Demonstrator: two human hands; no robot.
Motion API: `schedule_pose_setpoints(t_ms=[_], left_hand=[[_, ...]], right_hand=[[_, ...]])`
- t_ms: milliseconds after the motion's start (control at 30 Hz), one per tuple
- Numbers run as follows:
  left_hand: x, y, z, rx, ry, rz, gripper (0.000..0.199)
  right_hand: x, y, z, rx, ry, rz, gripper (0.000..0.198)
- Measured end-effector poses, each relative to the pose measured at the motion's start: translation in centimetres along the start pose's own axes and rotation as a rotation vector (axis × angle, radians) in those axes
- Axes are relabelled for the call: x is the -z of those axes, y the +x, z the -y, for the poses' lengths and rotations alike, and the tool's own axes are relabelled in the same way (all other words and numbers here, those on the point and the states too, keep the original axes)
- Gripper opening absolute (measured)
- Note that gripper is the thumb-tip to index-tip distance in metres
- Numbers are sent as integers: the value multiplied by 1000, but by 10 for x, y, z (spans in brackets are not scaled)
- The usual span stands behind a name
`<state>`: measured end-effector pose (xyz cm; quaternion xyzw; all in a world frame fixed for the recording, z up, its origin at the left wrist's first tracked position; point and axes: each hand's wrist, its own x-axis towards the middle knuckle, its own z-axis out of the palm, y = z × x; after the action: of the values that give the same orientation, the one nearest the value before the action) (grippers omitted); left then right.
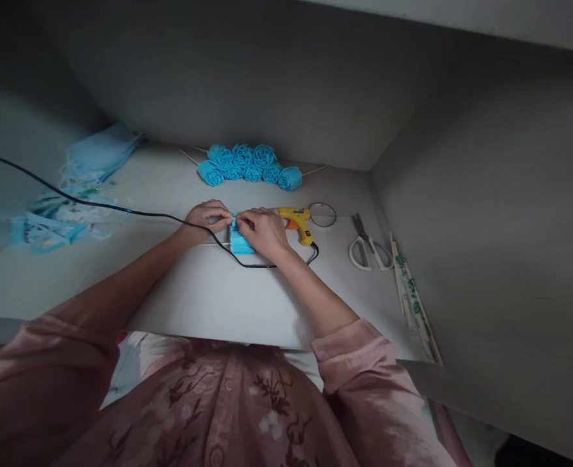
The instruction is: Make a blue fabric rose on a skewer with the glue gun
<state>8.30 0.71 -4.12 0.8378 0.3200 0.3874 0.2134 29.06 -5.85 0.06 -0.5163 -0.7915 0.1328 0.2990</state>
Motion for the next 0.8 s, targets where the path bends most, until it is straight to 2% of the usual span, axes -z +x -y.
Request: schedule_pose_setpoints(t_ms=[167,533,667,800], left_hand=[[-1,0,1,-51,4,-6,15],[1,0,-2,-23,-20,25,17],[2,-1,-5,11,-43,11,16],[1,-2,-7,22,-64,3,17]], right_hand=[[-1,1,0,-26,11,-26,15],[-3,2,-3,-39,48,-57,16],[3,3,-7,-46,210,-39,20],[11,4,-14,-56,260,-124,26]])
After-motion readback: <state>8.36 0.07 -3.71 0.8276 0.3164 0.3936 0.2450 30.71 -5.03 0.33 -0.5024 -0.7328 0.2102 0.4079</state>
